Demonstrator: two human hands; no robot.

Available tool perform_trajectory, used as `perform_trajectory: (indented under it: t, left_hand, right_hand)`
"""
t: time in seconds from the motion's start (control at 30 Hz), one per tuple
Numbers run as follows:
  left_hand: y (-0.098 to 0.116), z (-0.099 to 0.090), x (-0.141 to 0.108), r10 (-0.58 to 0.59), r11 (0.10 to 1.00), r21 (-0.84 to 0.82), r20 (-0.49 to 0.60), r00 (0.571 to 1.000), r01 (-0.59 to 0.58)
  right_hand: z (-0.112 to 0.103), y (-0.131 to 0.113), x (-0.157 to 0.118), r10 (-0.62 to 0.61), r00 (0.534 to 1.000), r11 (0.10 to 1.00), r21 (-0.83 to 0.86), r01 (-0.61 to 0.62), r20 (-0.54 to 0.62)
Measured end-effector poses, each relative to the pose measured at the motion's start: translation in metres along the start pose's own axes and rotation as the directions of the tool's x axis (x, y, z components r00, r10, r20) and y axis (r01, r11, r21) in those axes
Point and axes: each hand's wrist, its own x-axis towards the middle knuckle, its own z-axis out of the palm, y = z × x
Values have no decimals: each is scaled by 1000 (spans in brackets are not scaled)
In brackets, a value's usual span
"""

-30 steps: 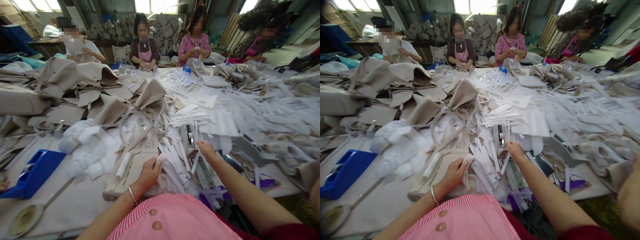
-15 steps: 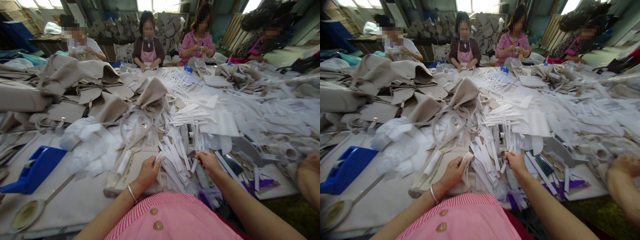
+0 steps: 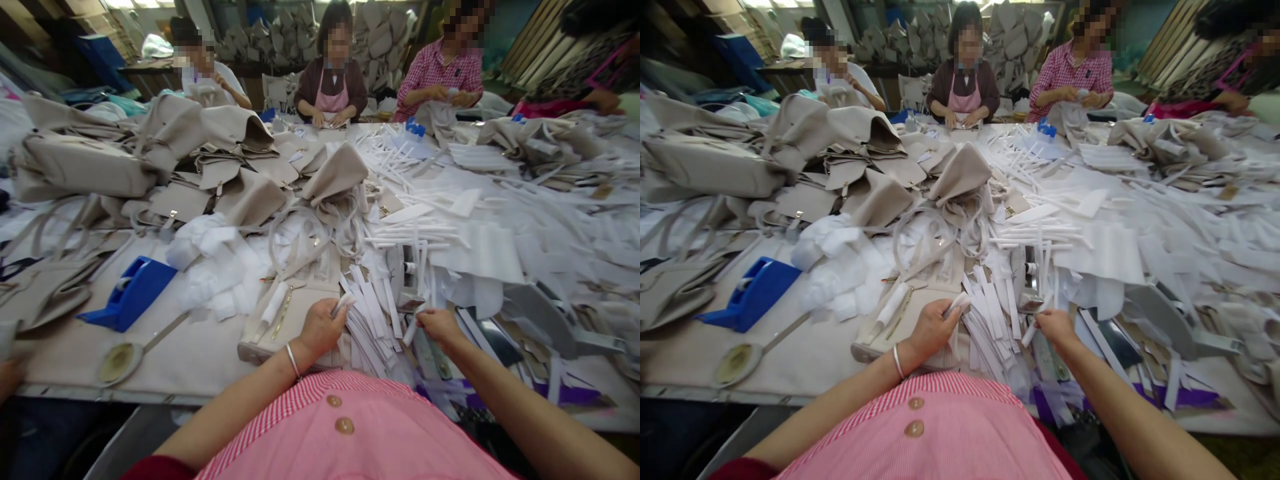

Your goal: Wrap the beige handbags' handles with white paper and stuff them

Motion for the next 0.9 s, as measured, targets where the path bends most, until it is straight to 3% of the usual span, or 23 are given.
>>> perform_trajectory:
  t: [0.1,0.2,0.3,0.37,0.57,0.77,0.9]
  left_hand:
    - [1,-1,-2,11,999,49,7,1000,-12]
    - [4,0,-2,35,990,136,13,999,-36]
    - [6,2,-2,89,962,258,31,996,-94]
    - [6,3,-3,132,938,317,49,990,-141]
    - [1,4,-5,204,872,435,95,974,-225]
    - [-3,3,-7,232,829,486,150,961,-276]
    - [-4,-2,-7,248,813,484,215,945,-323]
  right_hand:
    - [9,-22,-27,-73,980,996,59,63,185]
    - [27,-60,-61,-227,907,967,192,167,355]
    - [50,-95,-87,-326,851,931,294,214,413]
    - [64,-108,-96,-314,857,928,322,186,408]
    - [84,-109,-97,-127,916,956,295,10,380]
    - [86,-108,-95,-41,923,954,289,-78,383]
    - [86,-107,-95,-62,909,946,314,-77,413]
